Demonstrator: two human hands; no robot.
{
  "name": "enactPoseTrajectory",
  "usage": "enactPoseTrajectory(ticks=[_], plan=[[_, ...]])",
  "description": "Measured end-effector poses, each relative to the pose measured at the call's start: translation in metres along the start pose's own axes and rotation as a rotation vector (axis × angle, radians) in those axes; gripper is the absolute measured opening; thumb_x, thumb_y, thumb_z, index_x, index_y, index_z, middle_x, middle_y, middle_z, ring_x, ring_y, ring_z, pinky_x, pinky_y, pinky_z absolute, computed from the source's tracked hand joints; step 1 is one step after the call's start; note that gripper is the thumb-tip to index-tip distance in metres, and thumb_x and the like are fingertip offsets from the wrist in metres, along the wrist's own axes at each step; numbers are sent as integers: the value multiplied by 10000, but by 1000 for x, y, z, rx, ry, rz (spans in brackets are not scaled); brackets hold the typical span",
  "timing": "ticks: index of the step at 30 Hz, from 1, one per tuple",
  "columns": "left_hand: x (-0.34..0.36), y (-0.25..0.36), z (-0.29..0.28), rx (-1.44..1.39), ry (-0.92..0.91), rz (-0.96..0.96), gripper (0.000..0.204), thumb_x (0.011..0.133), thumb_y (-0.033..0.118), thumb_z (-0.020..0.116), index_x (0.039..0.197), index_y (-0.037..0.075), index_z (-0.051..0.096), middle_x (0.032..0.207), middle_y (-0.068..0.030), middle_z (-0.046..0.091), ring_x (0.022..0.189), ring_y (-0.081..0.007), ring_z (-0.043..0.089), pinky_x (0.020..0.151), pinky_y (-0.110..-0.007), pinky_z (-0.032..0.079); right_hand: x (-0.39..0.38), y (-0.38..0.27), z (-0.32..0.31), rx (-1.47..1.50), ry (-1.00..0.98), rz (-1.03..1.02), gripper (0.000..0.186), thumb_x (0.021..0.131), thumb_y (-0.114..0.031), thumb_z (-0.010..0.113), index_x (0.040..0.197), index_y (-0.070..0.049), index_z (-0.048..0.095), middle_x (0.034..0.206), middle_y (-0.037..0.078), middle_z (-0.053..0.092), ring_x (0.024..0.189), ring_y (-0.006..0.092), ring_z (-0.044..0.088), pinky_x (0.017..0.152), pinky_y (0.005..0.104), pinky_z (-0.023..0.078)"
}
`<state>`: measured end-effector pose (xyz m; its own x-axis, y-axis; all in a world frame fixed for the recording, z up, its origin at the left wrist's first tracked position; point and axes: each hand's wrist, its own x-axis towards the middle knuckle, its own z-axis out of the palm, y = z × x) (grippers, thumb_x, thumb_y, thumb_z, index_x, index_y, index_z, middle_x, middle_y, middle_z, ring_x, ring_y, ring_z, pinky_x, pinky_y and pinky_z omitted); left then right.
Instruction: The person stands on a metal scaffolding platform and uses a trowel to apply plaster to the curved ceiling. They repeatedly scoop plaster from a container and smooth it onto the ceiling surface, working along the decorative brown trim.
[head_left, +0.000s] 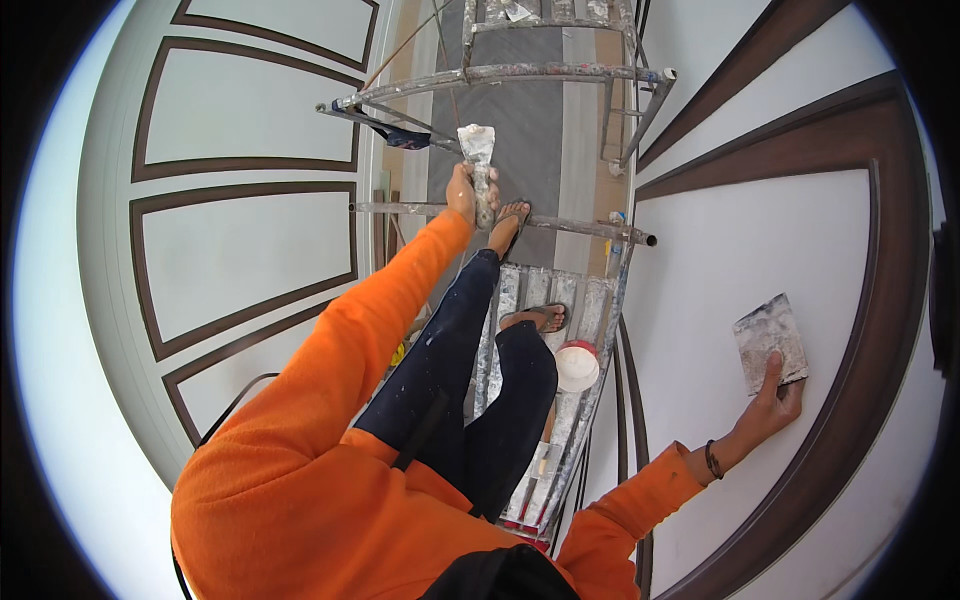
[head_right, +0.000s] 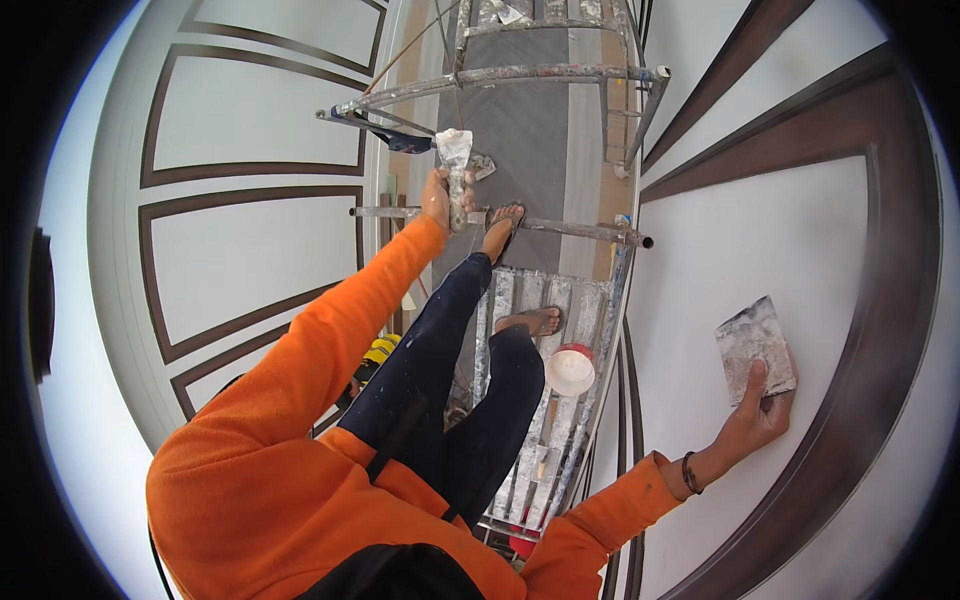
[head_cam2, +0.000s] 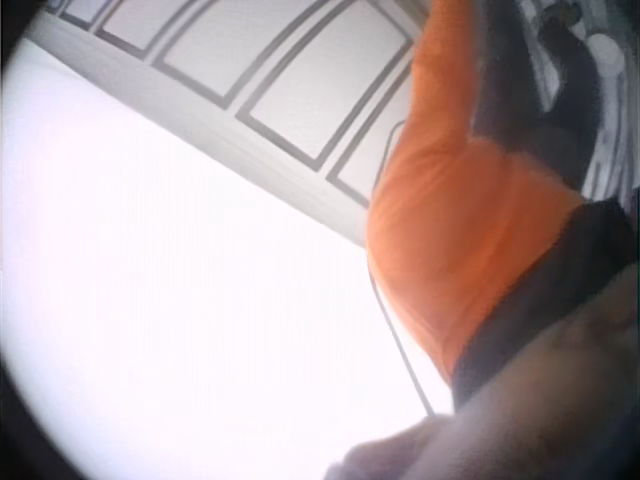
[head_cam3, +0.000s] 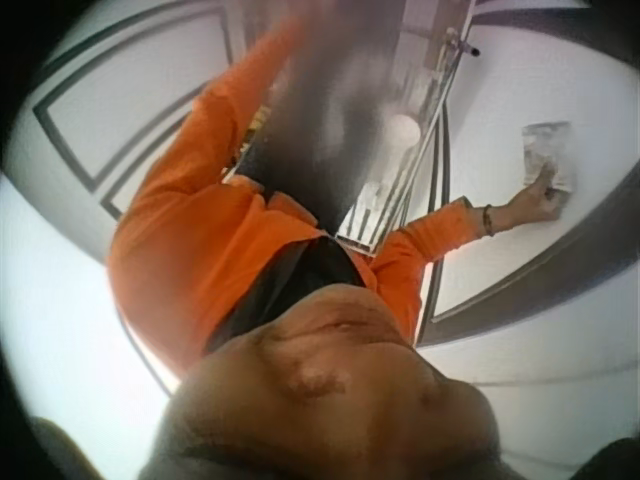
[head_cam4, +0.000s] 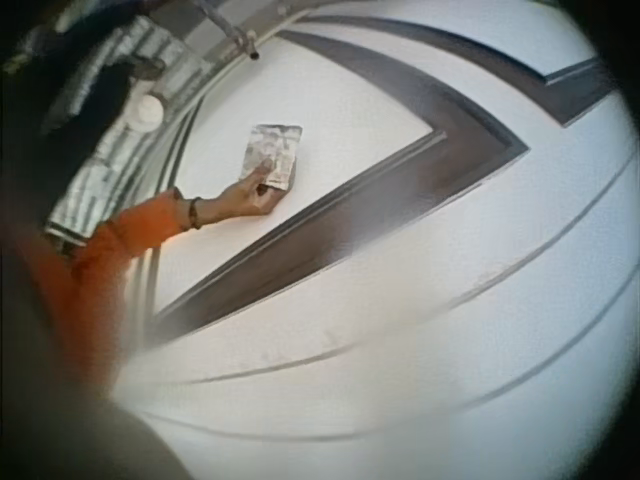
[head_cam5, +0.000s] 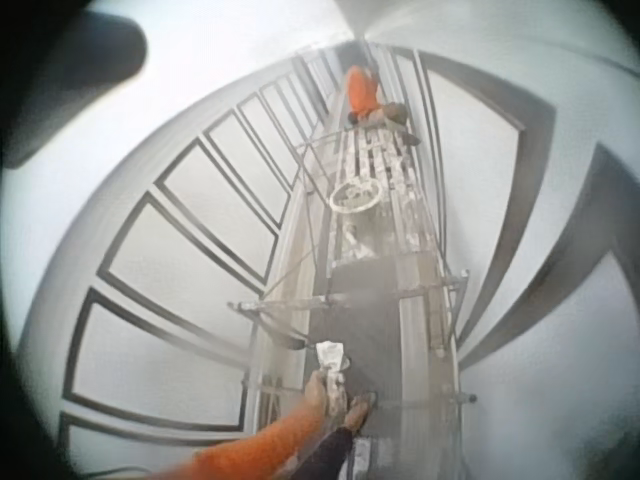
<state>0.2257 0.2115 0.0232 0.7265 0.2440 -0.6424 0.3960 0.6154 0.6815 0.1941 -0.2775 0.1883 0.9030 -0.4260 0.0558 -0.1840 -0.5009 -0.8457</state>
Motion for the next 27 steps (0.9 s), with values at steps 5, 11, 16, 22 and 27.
enactPoseTrajectory(ticks=[5,11,16,22,27], plan=[[-51,-41,36,-103,-59,-22,345,913,354,380,920,47,538,746,-75,565,496,-167,484,482,-301,429,-5,11,-1,29,80,93,380,916,-223,680,1118,94,627,1026,155,678,867,182,641,740,291,542],[-115,-6,96,-110,-389,-8,472,951,394,390,1112,-29,522,812,-90,572,484,-156,477,501,-295,446,-13,-29,36,552,50,371,455,939,-190,622,1284,76,487,1209,174,589,1054,254,612,859,355,532],[-119,33,138,187,-654,147,576,969,454,444,1261,-43,441,918,-78,548,644,-144,522,591,-298,469,-42,-102,105,912,-167,476,446,962,-127,561,1350,55,437,1274,175,563,1129,254,591,957,365,490],[-101,61,134,621,-833,383,618,1004,373,473,1496,36,312,1010,-66,540,810,-153,511,729,-280,430,-36,-154,151,1058,-121,471,423,981,-136,536,1343,60,438,1237,165,561,1130,195,571,947,306,482],[-71,79,136,688,-946,582,504,960,60,524,1450,47,408,1169,-139,546,991,-219,511,900,-317,399,-25,-166,168,1087,-197,540,421,976,-128,533,1336,63,429,1217,172,575,1094,195,601,907,312,516]])
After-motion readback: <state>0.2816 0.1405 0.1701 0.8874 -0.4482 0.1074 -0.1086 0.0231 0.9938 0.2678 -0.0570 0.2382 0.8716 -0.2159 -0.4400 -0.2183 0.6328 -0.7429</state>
